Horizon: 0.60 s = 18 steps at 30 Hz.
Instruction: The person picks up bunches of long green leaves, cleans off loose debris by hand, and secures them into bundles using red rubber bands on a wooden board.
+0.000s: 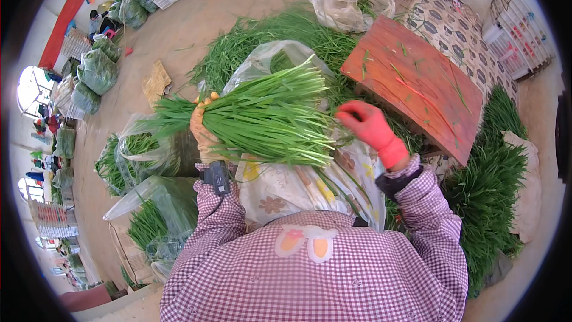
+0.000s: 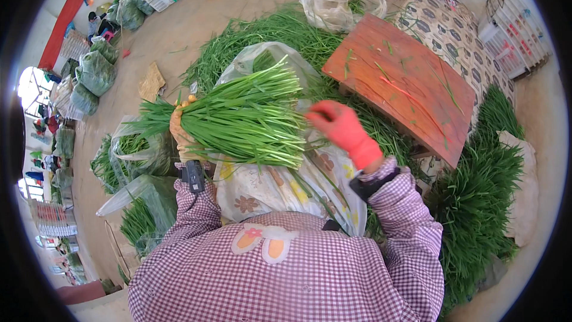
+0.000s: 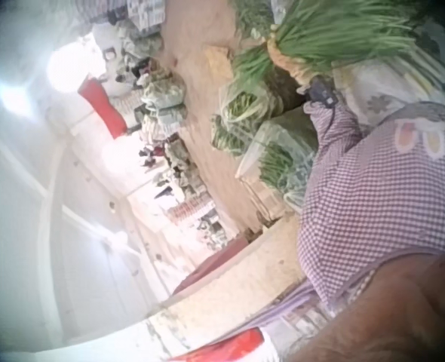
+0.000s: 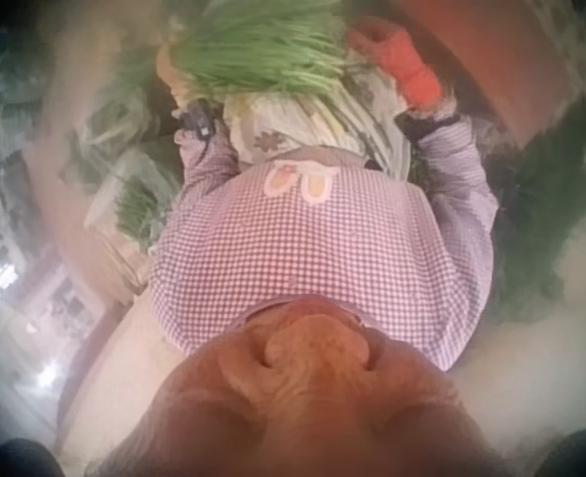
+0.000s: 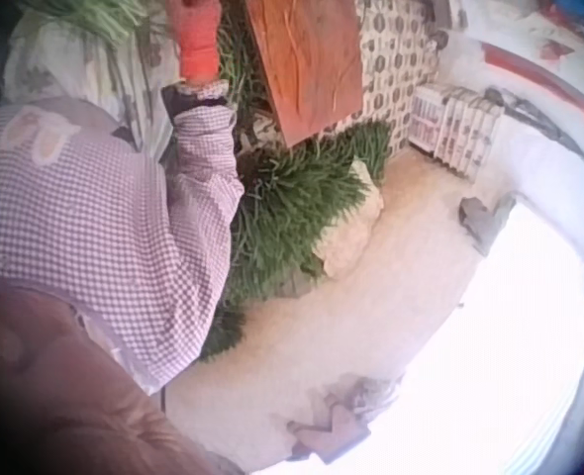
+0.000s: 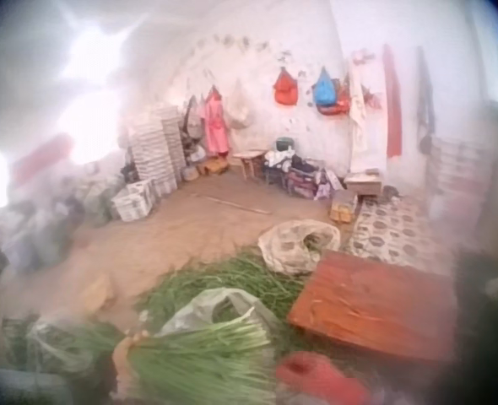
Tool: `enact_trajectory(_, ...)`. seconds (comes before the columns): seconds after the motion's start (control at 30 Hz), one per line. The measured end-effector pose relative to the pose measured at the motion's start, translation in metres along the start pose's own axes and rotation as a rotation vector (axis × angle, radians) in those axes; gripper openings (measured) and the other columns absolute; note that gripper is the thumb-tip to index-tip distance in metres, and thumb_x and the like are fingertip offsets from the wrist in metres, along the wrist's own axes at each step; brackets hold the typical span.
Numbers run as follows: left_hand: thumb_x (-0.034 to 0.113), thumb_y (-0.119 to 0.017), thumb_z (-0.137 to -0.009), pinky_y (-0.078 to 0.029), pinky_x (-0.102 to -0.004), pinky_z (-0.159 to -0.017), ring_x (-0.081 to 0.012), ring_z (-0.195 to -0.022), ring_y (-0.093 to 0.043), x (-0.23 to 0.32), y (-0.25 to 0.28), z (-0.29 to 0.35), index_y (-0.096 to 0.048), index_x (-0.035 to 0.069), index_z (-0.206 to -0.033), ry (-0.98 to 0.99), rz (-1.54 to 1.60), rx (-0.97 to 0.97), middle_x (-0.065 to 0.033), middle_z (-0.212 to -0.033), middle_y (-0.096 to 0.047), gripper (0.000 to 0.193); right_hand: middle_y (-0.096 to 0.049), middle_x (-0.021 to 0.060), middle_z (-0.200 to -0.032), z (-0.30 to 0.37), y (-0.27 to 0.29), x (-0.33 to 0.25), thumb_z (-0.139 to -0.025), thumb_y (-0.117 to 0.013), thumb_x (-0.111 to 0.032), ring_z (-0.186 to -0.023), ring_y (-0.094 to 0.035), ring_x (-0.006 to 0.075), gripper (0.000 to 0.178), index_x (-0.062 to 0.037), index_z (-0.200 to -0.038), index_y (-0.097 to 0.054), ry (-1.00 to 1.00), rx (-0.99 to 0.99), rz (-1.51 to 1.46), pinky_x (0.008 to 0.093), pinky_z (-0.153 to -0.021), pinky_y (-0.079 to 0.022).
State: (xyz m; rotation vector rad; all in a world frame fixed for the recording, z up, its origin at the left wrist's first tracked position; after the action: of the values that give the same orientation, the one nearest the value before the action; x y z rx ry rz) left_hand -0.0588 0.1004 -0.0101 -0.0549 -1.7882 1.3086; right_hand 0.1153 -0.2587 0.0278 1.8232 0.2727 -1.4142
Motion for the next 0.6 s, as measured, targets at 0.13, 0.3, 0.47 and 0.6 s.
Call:
enact_trajectory(0.13,0.017,-0.051,-0.094,-0.053,-0.0427,-0.093,-0.0252,-0.103,-0.061,-0.013,-0.031,-0.002,-0.059,0.004,-0.105,0.043,0.077,-0.016,-0.0113,-0.105,-0.065,0.019,-0.066,0.0055,-0.086,-0.015,-0.041,-0.051,-0.086,-0.069,-0.024,-0.077,-0.062,0.0158,0.026,-0.0018,-0.1,-0.069,0.182,-0.079,0.234,0.0274,-0.069,-0.05)
enact_trajectory(0.3,0.013,-0.052,-0.091,-0.052,-0.0431,-0.094,-0.0251,-0.105,-0.061,-0.009,0.008,-0.006,-0.053,0.005,-0.114,0.089,0.023,0.041,-0.0101,-0.11,-0.064,0.024,-0.066,0.0021,-0.089,-0.016,-0.004,-0.03,-0.089,-0.063,-0.028,-0.076,-0.062,0.0135,0.024,-0.0054,-0.095,-0.068,-0.021,-0.038,-0.823,0.0257,-0.064,-0.048)
enact_trajectory(0.47,0.019,-0.052,-0.093,-0.055,-0.0417,-0.088,-0.0253,-0.1,-0.064,-0.012,0.0,-0.002,-0.054,0.007,-0.113,0.223,0.106,0.066,-0.0119,-0.111,-0.065,0.024,-0.067,0.0029,-0.092,0.0,0.073,-0.005,-0.095,-0.056,-0.032,-0.071,-0.06,0.0108,0.031,-0.0033,-0.097,-0.068,0.344,-0.257,-1.538,0.0254,-0.063,-0.047)
enact_trajectory(0.6,0.02,-0.05,-0.093,-0.057,-0.0408,-0.084,-0.0253,-0.097,-0.064,-0.019,-0.015,0.002,-0.055,0.006,-0.112,0.144,0.022,0.124,-0.0126,-0.11,-0.065,0.024,-0.069,0.007,-0.098,-0.005,0.048,0.014,-0.093,-0.052,-0.055,-0.086,-0.061,0.0133,0.06,0.0006,-0.108,-0.069,-0.276,-0.421,-0.261,0.0299,-0.077,-0.05)
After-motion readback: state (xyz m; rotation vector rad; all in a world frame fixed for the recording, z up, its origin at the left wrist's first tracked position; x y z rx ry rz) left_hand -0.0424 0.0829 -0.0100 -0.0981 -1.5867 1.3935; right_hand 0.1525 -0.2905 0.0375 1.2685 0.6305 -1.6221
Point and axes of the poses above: each hand's wrist, its own z-axis away from the middle knuckle, its own y-axis out of the back of the hand, x = y × z, the point moved 2 cm from there along -z, towards the middle knuckle
